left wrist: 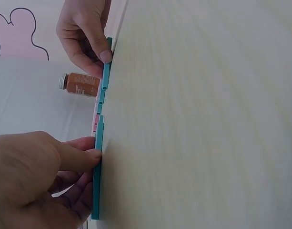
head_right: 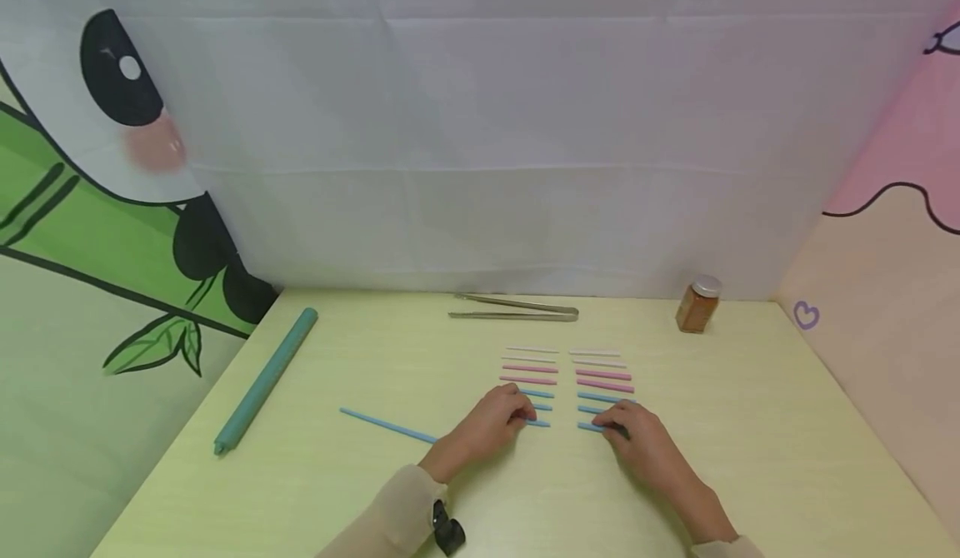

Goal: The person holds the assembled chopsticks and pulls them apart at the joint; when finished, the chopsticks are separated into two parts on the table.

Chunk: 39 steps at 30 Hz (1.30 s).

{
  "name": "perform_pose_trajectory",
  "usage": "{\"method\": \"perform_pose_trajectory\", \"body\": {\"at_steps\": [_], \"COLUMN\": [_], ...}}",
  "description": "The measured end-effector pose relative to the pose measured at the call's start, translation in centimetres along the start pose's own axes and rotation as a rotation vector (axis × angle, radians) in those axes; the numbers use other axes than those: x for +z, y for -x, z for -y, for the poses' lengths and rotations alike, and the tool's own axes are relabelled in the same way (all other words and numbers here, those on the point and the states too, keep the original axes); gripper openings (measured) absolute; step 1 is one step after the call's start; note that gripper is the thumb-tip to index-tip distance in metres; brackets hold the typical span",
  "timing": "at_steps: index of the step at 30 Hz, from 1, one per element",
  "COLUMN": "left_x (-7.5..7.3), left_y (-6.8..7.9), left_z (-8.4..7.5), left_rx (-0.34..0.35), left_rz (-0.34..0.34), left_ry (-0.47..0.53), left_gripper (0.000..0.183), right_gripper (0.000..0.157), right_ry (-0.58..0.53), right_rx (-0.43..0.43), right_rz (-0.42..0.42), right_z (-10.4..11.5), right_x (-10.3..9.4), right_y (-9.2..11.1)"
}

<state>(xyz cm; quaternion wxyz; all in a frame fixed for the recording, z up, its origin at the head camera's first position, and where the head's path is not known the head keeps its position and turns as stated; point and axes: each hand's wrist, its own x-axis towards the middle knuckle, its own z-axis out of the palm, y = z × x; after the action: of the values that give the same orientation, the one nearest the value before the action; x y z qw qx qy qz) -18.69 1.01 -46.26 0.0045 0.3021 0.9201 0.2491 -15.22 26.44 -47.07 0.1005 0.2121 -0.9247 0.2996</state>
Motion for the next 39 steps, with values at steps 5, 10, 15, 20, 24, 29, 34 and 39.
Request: {"method": "perform_pose_trajectory", "body": {"at_steps": [5,10,15,20,24,29,34,39], "left_x": [-0.3,-2.7,-6.5,-9.9,-11.6,-12.2,-12.2,-12.0], "left_y": [0.3,1.3,3.1,6.0,8.5,11.5,13.2,13.5], "left_z": [0.0,0.5,2.7,6.1,9.2,12.5,14.7,16.0], "left_rx": [-0.024,-0.08,-0.087,-0.111,-0.158,-0.245,-0.251,-0.205], "left_rz": [-0.02,-0.051,-0.107,-0.162,-0.175,-0.154,-0.117,-0.048], "left_ry": [0.027,0.143,0.183,0.198,0.187,0.192,0.241,0.26], "left_gripper": [0.011,0.01,0.014,0.011,0.012,0.013,0.015,0.019], "right_gripper": [0.021,0.023,0.023,0.022,0.023,0.021,0.022,0.025], "right_ry": [0.005,0.007,-0.014,-0.066,-0.104,-0.184,-0.269,-0.313], "right_rx": [0.012,-0.02,-0.05,-0.063,-0.088,-0.114,-0.126,-0.114], "right_rz": [-0.001,-0.023,-0.03,0.002,0.026,0.063,0.135,0.234], "right_z": [0.3,1.5,3.5,5.4,6.8,8.8,11.0,12.9], "right_x": [-0.2,-0.3,-0.1,0.9,2.5,4.7,7.1,9.4], "right_y": [0.0,-0.6,-1.6,-2.9,-3.7,-4.5,-5.1,-5.6]}}
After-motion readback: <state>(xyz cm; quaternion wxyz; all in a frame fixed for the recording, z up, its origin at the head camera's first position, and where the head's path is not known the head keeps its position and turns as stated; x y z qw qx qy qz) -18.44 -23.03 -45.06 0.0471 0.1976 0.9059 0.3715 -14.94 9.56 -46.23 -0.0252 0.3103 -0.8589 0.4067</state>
